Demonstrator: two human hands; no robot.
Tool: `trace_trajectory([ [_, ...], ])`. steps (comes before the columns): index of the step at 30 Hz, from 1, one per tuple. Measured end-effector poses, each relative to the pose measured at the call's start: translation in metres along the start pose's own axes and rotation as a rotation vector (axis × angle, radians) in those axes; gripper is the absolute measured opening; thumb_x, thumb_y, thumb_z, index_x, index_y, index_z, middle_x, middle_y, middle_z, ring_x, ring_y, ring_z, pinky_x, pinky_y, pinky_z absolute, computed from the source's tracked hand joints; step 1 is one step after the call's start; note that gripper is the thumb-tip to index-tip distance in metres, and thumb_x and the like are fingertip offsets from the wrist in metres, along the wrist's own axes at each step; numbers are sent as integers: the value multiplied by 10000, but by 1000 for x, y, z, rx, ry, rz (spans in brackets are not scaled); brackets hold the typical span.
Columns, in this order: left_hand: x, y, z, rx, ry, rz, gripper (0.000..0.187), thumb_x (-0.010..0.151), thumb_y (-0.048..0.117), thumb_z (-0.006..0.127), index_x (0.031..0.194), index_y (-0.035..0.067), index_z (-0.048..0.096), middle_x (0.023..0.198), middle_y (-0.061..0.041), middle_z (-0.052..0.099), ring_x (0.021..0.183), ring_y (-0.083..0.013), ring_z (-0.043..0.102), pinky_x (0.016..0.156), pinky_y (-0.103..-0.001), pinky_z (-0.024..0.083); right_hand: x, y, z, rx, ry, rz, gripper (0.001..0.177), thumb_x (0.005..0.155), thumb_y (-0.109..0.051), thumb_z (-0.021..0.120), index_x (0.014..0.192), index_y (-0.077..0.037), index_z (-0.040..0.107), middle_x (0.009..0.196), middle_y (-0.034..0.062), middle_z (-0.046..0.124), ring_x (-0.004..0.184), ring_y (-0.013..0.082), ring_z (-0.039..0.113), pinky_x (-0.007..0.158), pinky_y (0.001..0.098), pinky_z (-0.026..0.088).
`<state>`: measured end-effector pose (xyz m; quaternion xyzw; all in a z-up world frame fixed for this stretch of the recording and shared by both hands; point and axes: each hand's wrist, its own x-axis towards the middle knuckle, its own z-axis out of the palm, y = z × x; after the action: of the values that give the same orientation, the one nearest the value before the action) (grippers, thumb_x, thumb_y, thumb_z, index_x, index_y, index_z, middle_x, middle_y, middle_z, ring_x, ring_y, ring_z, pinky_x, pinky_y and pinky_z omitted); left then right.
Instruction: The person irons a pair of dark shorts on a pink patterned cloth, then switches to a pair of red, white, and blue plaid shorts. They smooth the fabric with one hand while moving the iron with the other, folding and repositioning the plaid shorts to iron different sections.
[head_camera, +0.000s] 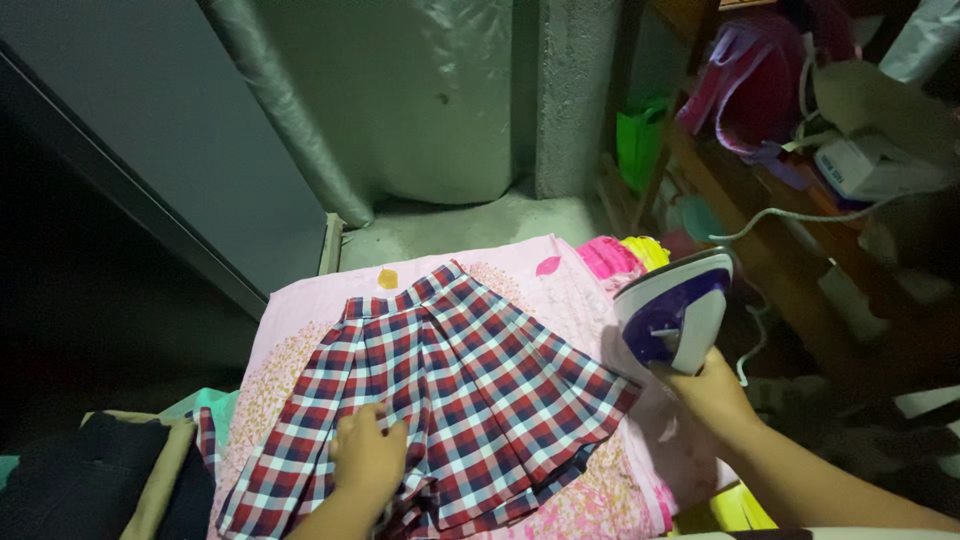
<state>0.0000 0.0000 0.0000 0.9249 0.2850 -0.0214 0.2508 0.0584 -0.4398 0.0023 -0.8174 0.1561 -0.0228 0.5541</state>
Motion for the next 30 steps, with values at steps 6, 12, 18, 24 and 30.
trace_trajectory([
  [6, 29, -72, 30, 38, 18, 15, 519, 867, 543, 668, 1018, 51, 739, 1069, -220, 726, 1054, -410, 679, 963, -505, 537, -25, 40, 15, 394, 73, 500, 407, 941, -134, 730, 1328, -117, 604, 890, 151, 585, 694, 376, 619, 624, 641, 567],
  [12, 36, -111, 62, -247, -684, -238, 734, 892, 702, 562, 869, -3, 763, 743, -169, 707, 688, -310, 649, 661, -444, 497, -119, -1, 149, 190, -676, 63, 360, 824, -159, 786, 1135, -63, 632, 876, 116, 759, 796, 210, 735, 723, 366, 603],
  [18, 10, -91, 35, -277, -682, 213, 515, 823, 522, 703, 681, 28, 731, 622, -151, 683, 553, -218, 603, 554, -405, 471, -163, -87, 206, -475, -696, -162, 307, 837, -190, 772, 1104, -104, 646, 843, 131, 744, 747, 237, 725, 691, 357, 541],
  [24, -7, -71, -6, -372, -847, -292, 664, 962, 584, 690, 808, -62, 700, 655, -84, 602, 554, -190, 535, 550, -364, 433, -181, -99, 200, -329, -482, -204, 192, 852, -133, 709, 999, -54, 613, 799, 160, 732, 718, 274, 726, 677, 385, 551],
  [30, -3, -80, 6, -652, -725, -102, 254, 921, 301, 695, 845, 63, 741, 697, -39, 664, 625, -150, 553, 592, -352, 449, -182, -86, 197, -407, -358, -149, 185, 862, -115, 689, 975, -58, 554, 819, 195, 690, 776, 378, 682, 701, 446, 523],
])
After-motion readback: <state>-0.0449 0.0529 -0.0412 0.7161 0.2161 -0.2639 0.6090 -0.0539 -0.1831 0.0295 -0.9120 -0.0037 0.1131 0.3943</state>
